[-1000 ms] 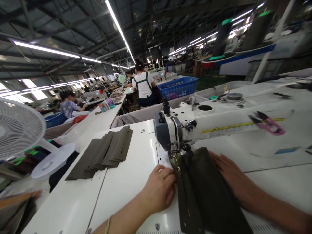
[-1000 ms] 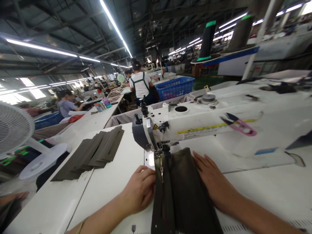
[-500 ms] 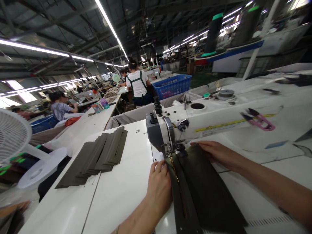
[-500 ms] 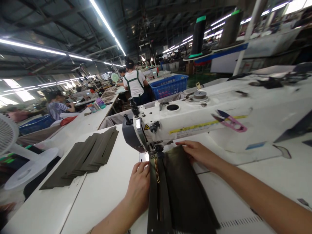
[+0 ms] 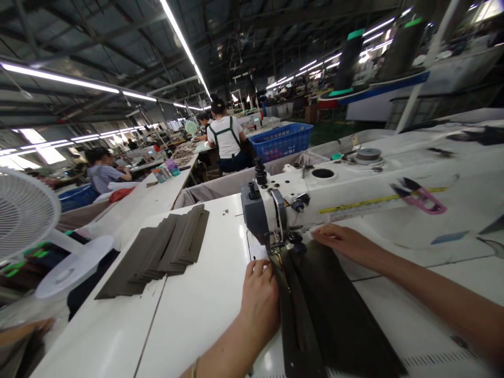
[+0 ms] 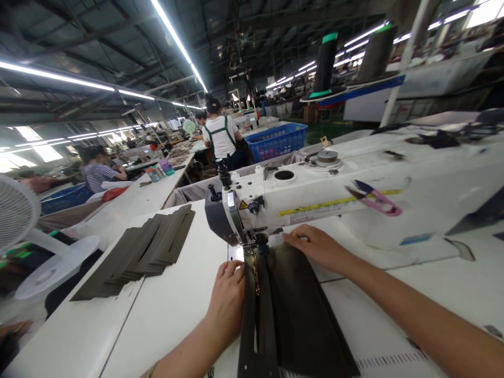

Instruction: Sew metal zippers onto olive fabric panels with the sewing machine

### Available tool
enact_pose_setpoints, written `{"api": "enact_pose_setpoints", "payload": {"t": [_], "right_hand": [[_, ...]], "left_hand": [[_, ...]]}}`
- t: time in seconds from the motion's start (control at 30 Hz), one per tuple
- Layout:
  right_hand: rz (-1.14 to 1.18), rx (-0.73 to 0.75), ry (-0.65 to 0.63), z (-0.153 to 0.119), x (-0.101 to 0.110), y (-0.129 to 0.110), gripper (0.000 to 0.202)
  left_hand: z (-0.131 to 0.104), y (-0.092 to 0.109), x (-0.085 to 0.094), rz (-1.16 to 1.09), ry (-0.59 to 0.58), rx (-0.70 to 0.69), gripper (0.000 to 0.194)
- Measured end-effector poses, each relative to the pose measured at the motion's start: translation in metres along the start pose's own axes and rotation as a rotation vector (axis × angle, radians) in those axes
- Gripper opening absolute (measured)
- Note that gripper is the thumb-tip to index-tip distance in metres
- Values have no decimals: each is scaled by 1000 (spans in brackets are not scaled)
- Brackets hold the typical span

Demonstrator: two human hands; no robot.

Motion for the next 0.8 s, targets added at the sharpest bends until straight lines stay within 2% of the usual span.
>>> {"api": "enact_pose_setpoints", "payload": {"t": [0.1,0.23,0.3,0.4,0.47,0.53,0.6,0.67,0.8], "right_hand": [[-262,18,111,0,7,-7,25],[-436,60,189,-7,11,-30,17],[-480,178,236,-14,7,-60,20],[-423,450,295,-31,-12,-110,24],[-337,540,293,-39,-27,-126,28],[-294,560,261,-41,-40,-128,32],[-296,570,229,-41,-48,-126,34],[-310,572,215,-40,-50,-123,34],[-337,575,203,-39,-46,-123,34]], "left_hand": [[1,0,0,5,14,-21,10],[1,-2,3,-45,61,-13,12],[-1,-5,5,-77,84,8,12],[-4,-15,10,-72,143,97,13],[-7,-23,16,-67,214,146,15],[-8,-23,18,-74,259,100,22],[-6,-15,17,-79,261,-6,24],[-5,-8,15,-77,249,-100,22],[0,1,15,-95,210,-199,20]]}}
Point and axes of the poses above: each hand's wrist, its own z-axis towards the middle knuckle, its own x-axis out of the back of the hand, y = z × x, the point moved 10 cm from there along z, towards the middle knuckle, and after that the axes turned 4 degrees about x, right-handed, at the moved point
